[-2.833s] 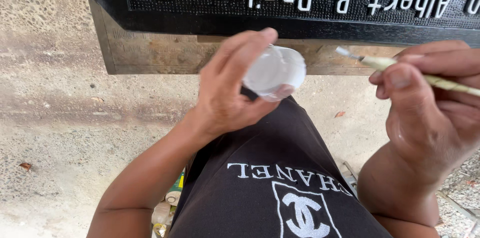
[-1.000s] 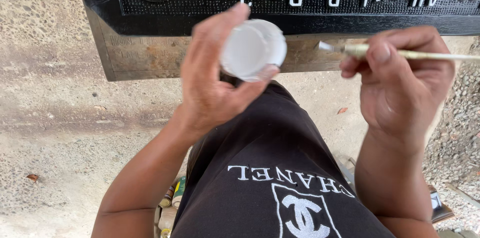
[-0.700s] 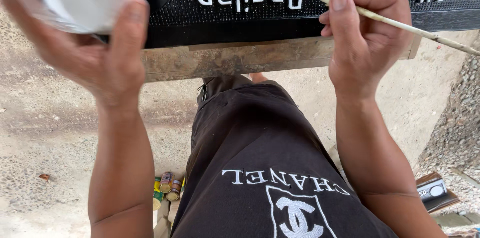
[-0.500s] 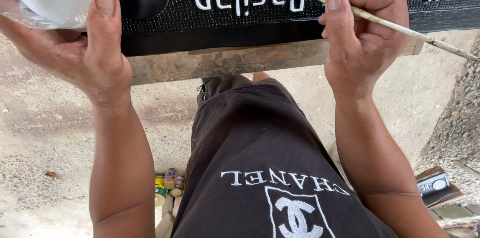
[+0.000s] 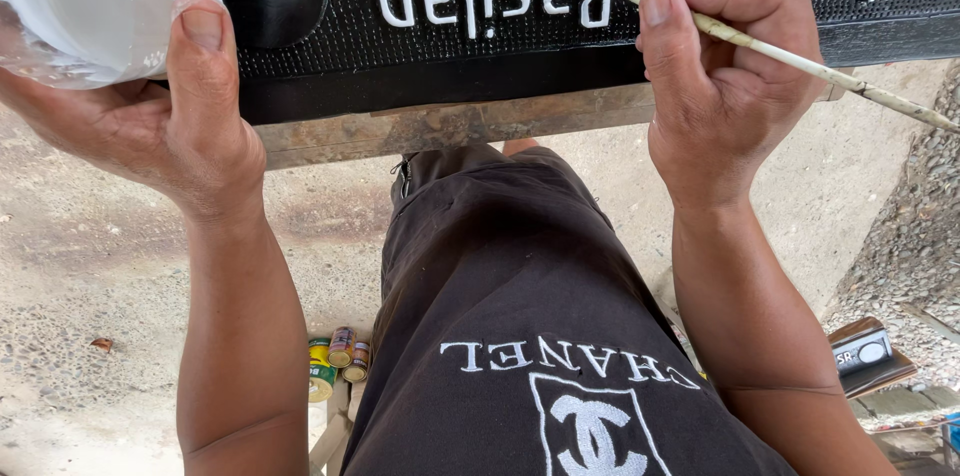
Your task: The person sits on the floor, dips a small brush into a paint can, wipes the brush on a cloth, and then paints white letters on a black sign. The person repeatedly dips the brush into a small container and carefully fills in the lettering on the sign.
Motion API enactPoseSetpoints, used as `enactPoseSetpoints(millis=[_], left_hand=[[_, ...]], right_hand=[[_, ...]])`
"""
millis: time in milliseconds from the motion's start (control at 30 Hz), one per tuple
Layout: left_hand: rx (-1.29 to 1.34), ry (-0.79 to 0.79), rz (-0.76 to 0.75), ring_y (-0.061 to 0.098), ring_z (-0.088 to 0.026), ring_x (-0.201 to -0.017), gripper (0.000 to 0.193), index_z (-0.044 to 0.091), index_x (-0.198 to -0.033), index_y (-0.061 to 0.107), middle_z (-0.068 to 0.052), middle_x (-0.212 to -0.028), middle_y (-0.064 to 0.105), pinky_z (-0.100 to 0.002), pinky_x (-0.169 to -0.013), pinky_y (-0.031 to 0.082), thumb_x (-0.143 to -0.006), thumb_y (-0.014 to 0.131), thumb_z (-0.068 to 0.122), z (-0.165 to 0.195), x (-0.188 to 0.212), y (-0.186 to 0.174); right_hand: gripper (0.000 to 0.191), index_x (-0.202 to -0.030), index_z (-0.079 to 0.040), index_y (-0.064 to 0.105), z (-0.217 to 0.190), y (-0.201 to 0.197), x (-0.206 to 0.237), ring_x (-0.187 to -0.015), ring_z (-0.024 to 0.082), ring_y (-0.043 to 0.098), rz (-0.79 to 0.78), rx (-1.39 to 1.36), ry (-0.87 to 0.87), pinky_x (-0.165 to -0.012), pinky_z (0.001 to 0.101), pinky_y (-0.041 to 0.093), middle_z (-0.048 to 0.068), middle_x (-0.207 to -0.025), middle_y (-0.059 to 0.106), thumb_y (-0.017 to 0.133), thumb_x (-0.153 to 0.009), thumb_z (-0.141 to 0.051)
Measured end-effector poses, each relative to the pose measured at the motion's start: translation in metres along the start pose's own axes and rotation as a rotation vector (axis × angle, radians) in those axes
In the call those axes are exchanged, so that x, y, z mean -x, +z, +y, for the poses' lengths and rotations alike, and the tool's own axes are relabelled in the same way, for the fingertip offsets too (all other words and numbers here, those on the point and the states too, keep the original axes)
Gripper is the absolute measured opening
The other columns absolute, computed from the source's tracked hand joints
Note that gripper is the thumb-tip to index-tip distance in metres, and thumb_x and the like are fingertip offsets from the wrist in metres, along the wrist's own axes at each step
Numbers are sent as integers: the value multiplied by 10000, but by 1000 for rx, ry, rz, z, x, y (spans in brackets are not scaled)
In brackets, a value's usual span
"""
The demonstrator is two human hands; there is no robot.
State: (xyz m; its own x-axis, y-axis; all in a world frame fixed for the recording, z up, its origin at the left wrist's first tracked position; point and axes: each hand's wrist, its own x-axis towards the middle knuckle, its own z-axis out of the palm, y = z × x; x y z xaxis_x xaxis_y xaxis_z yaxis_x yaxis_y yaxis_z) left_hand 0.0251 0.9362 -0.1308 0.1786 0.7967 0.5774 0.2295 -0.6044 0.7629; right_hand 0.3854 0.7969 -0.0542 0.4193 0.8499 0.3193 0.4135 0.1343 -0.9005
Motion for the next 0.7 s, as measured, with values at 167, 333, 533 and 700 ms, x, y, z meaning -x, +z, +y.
enactPoseSetpoints(millis=[167, 333, 533, 700], left_hand=[[3, -3, -1, 647, -284, -1281, 865, 196, -1624, 156, -116, -1580, 386, -414, -924, 623, -1008, 719, -32, 1, 1, 1], [-17, 24, -7, 679, -275, -1237, 862, 202, -1619, 181, -108, -1569, 410, -407, -893, 670, -980, 708, -39, 1, -1, 2], [-1, -75, 23, 634, -268, -1236, 888, 177, -1633, 137, -140, -1573, 380, -389, -903, 613, -1025, 757, -10, 0, 6, 0], [4, -144, 28, 605, -245, -1223, 904, 177, -1639, 103, -145, -1569, 378, -375, -944, 587, -1058, 768, -16, 5, 11, -1]], right_hand=[[138, -1093, 22, 575, -2, -1, 3, -559, 85, 525, 1, -11, 47, -478, 191, 406, 103, -791, 638, 703, -1145, 14], [138, -1123, 16, 558, -2, 0, 2, -631, 105, 622, -15, -71, 19, -518, 190, 488, 124, -848, 668, 683, -1179, 3], [154, -1092, 13, 551, -2, -1, 2, -624, 103, 628, -1, -58, 49, -498, 181, 487, 122, -851, 662, 685, -1169, 2], [145, -1098, 17, 554, 0, 1, 1, -572, 108, 579, 6, -18, 39, -468, 193, 444, 127, -823, 655, 692, -1142, 6]])
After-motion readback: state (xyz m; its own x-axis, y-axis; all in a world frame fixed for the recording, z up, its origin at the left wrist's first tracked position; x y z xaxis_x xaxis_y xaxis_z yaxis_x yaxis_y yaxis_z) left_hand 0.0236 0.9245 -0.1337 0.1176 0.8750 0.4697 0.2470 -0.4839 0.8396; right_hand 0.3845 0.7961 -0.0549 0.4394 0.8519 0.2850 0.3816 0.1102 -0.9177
